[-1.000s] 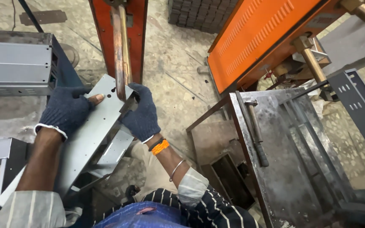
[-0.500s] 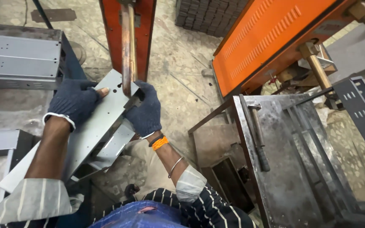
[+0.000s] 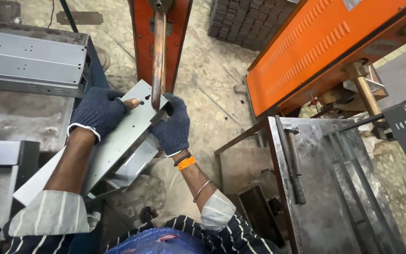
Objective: The recorder is assembling and spot-welding metal plates to create industrial frames or enclosures.
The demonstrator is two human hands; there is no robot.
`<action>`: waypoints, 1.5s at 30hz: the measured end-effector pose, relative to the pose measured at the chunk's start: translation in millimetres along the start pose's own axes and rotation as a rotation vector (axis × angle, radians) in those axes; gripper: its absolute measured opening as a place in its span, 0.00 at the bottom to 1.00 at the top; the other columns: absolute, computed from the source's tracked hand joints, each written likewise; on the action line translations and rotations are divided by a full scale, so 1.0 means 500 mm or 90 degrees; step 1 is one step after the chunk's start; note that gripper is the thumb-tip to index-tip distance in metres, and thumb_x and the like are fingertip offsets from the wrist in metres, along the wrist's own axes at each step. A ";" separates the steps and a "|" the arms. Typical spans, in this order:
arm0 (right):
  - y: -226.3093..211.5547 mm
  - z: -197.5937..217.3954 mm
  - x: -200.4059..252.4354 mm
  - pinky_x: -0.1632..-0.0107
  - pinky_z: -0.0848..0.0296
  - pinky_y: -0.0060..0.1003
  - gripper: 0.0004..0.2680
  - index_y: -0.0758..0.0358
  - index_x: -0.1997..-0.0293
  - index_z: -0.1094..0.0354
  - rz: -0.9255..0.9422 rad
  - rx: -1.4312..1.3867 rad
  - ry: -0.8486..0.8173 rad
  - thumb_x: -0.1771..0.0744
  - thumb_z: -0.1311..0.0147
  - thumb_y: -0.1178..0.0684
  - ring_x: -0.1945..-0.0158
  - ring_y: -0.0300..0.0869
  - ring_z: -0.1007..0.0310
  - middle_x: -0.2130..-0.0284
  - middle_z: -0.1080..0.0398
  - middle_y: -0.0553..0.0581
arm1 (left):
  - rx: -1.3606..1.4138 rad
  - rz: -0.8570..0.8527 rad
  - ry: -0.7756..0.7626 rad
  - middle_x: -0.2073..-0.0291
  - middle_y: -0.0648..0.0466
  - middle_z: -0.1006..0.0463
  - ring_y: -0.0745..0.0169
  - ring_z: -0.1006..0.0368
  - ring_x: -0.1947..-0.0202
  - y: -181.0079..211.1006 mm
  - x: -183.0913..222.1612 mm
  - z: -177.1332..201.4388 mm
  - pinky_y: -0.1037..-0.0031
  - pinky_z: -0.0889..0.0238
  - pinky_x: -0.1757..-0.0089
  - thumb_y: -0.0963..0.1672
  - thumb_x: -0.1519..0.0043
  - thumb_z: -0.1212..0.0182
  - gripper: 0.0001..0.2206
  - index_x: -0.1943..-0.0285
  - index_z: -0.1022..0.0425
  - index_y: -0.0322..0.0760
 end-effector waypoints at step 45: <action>-0.018 0.008 0.010 0.42 0.25 0.38 0.27 0.66 0.41 0.37 0.038 0.041 -0.024 0.45 0.31 0.60 0.45 0.48 0.24 0.49 0.29 0.61 | -0.020 -0.020 0.051 0.72 0.41 0.16 0.48 0.20 0.72 -0.010 0.001 -0.010 0.60 0.31 0.63 0.55 0.44 0.31 0.21 0.56 0.15 0.35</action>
Point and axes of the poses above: each hand's wrist, its own x-axis away from the middle knuckle, its own z-axis out of the back of the hand, y = z × x, the point moved 10 cm from there along -x, towards the middle knuckle
